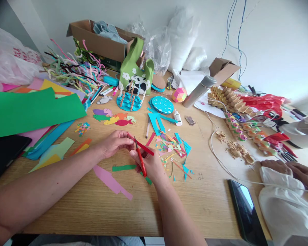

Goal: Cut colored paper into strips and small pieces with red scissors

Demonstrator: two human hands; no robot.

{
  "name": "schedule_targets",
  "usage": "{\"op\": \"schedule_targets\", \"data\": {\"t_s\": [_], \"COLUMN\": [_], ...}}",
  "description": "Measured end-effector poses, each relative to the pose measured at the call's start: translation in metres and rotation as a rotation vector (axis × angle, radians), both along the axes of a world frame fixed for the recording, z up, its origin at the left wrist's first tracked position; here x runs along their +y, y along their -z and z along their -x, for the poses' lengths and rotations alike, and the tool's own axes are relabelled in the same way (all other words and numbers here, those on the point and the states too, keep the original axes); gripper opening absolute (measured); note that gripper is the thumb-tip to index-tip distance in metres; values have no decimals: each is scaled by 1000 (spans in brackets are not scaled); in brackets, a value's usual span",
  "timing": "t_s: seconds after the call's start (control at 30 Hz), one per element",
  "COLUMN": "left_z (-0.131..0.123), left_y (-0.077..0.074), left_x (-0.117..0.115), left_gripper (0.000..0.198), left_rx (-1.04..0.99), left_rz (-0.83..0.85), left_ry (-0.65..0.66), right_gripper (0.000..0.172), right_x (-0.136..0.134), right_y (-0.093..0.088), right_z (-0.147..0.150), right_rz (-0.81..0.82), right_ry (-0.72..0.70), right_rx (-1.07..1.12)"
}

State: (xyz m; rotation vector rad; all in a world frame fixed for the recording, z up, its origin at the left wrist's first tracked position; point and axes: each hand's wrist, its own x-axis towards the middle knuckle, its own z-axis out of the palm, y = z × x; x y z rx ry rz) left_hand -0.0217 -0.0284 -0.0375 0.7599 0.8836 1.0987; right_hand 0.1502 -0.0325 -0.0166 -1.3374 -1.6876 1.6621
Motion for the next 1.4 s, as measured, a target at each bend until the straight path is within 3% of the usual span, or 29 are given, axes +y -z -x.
{"op": "schedule_targets", "data": {"t_s": [1.4], "left_z": [0], "left_y": [0], "left_x": [0], "left_gripper": [15], "left_rx": [-34], "left_rz": [10], "left_ry": [-4], "right_gripper": [39], "right_x": [0], "right_y": [2], "right_z": [-1], "right_rz": [-24], "right_ry": [-3], "right_rx": [33]}}
